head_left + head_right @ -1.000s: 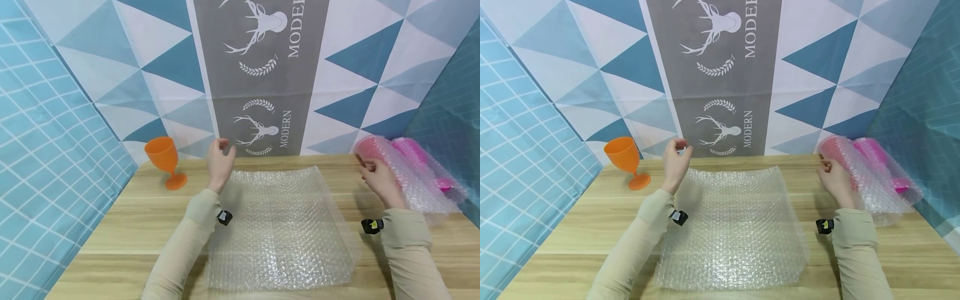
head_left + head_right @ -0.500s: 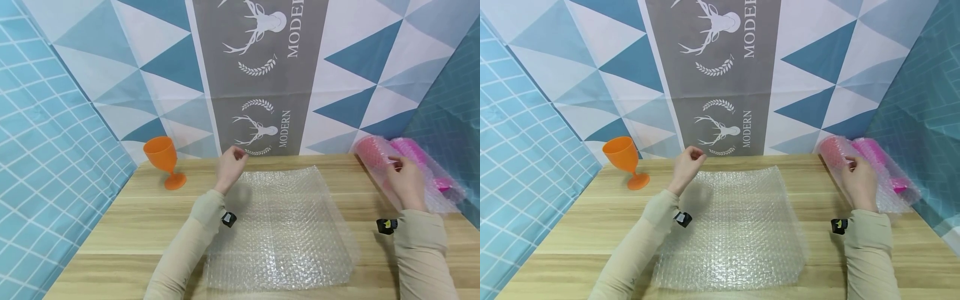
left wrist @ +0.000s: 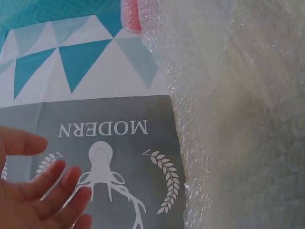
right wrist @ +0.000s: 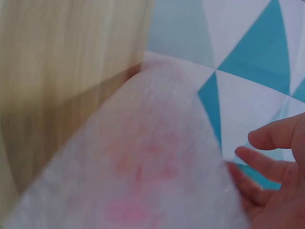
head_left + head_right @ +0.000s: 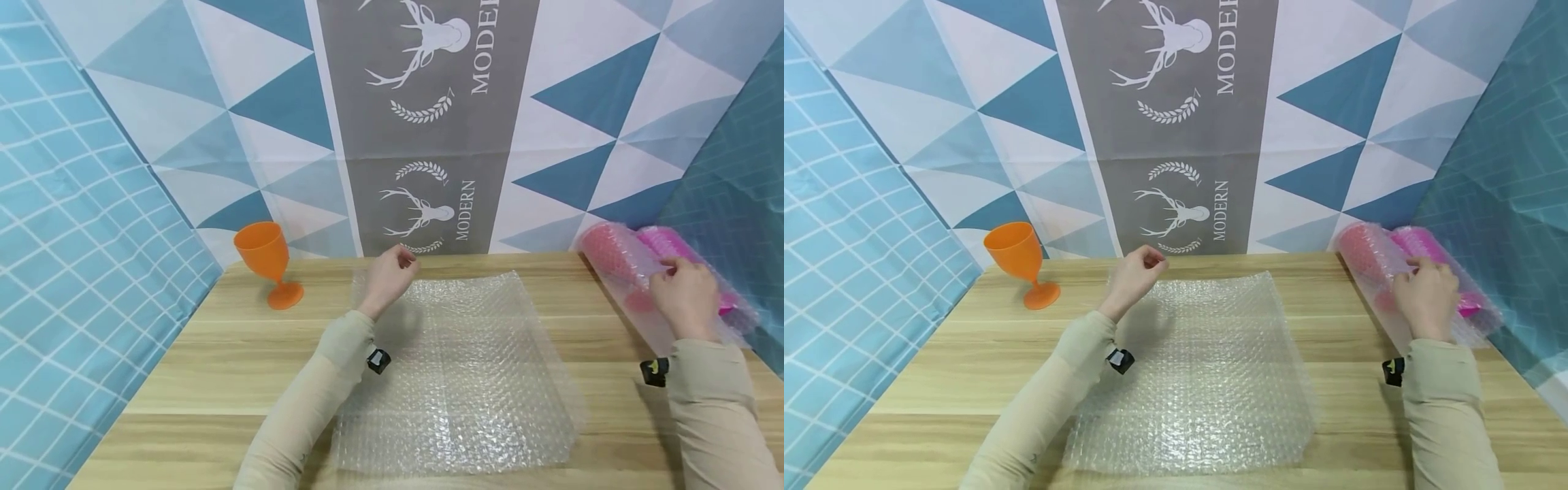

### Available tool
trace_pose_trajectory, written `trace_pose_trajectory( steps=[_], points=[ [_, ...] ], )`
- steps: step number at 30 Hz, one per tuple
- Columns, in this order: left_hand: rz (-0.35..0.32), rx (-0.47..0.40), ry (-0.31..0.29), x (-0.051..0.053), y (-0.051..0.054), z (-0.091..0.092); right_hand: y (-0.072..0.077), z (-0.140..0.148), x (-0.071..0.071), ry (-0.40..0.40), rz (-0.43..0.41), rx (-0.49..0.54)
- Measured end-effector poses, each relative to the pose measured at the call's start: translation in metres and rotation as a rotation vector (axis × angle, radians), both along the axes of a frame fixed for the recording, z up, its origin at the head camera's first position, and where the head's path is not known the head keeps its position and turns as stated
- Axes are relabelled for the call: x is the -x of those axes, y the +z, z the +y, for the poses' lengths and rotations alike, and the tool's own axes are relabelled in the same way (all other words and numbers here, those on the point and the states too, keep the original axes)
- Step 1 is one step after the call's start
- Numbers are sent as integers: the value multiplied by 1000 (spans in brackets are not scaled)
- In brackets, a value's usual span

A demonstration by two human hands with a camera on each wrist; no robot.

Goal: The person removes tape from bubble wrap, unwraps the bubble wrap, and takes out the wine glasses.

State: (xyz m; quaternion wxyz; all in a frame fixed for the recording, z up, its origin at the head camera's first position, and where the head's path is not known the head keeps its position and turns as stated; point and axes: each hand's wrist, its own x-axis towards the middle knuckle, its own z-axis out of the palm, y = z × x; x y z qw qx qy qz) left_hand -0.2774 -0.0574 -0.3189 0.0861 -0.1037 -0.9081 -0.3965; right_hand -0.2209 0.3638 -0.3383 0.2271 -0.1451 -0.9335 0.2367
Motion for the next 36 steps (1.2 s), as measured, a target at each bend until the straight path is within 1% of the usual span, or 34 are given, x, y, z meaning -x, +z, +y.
trace_pose_trajectory(
  steps=[4, 5, 7, 10, 14, 17, 20, 24, 26, 29, 32, 34, 36],
  points=[
    [-29, 17, -117, -2, -2, 3, 2, 9, 0, -15, -128, -56],
    [-35, 25, -140, -2, -3, 4, 2, 11, 0, -25, -162, -62],
    [-42, 39, -167, -2, -3, 5, 2, 16, 1, -44, -192, -71],
    [-56, 62, -182, -3, -3, 8, -2, 24, 2, -61, -203, -80],
    [-82, 92, -211, -4, -6, 12, -6, 34, 2, -44, -193, -103],
    [-89, 108, -234, -4, -10, 16, -7, 39, 0, -38, -213, -113],
    [-79, 118, -240, -5, -13, 19, -9, 42, -1, -36, -242, -113],
    [-60, 116, -231, -7, -15, 22, -10, 46, -3, -14, -280, -117],
    [-54, 115, -229, -7, -15, 23, -11, 46, -3, 3, -281, -128],
    [-55, 112, -231, -8, -16, 25, -12, 43, -4, 32, -238, -159],
    [-74, 108, -238, -8, -17, 27, -15, 39, -3, 78, -168, -196],
    [-89, 106, -244, -8, -18, 29, -16, 35, -2, 115, -150, -210],
    [-107, 99, -256, -9, -20, 32, -17, 32, -1, 163, -148, -211]
  ],
)
